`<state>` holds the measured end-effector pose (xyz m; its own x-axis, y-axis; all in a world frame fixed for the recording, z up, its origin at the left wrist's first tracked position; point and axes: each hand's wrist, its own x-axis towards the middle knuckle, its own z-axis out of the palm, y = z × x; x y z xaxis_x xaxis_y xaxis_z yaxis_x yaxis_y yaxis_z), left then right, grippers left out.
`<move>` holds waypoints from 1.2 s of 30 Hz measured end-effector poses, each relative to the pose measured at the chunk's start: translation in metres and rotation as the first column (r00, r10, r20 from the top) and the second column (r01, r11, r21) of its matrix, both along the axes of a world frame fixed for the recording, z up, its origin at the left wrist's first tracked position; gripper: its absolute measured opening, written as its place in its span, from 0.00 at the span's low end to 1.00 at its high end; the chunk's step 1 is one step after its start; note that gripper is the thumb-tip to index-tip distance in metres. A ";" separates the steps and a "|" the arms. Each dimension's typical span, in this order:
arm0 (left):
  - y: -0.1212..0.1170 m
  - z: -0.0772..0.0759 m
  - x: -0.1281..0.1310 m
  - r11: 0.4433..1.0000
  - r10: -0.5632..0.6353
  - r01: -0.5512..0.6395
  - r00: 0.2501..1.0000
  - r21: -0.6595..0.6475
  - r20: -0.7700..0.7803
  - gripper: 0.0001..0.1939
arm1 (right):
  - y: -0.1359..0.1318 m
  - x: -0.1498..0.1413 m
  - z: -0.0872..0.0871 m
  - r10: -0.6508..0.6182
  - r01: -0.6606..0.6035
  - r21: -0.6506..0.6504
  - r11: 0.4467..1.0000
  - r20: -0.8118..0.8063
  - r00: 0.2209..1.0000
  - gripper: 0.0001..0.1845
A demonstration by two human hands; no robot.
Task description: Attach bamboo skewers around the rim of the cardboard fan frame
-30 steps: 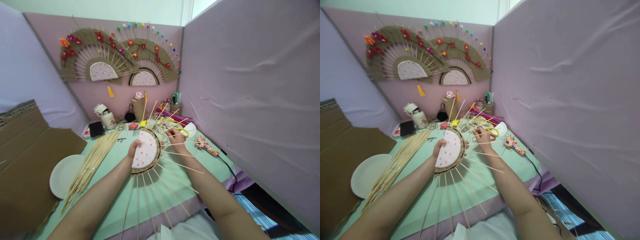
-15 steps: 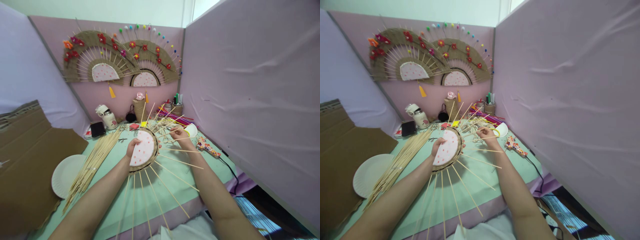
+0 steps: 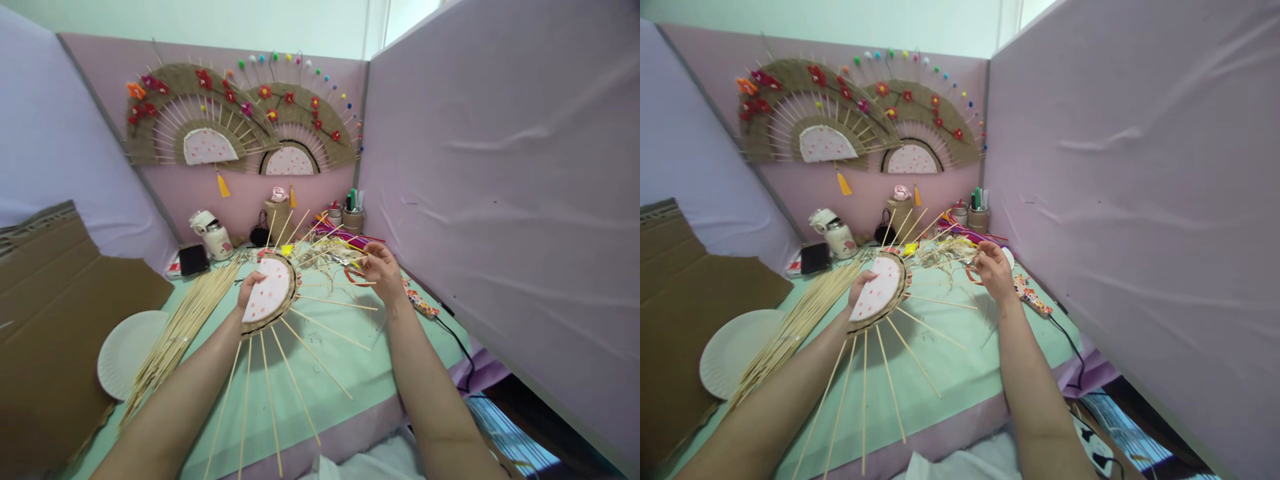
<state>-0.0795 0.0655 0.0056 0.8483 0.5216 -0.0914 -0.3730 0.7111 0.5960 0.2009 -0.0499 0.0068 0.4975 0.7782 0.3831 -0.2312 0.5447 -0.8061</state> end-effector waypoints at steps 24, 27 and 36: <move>-0.011 -0.009 0.007 0.980 -0.197 0.196 0.977 -0.020 -0.082 0.30 | 0.019 -0.007 -0.011 0.093 -0.103 -0.058 0.993 -0.163 0.982 0.08; -0.007 -0.013 0.007 0.976 -0.216 0.219 0.969 0.008 -0.117 0.26 | 0.032 -0.022 -0.008 0.121 -0.134 -0.088 0.987 -0.133 0.984 0.09; -0.024 0.008 0.006 0.980 -0.191 0.197 0.950 -0.002 -0.249 0.21 | 0.085 -0.071 0.029 0.281 -0.297 -0.091 0.951 -0.153 0.947 0.10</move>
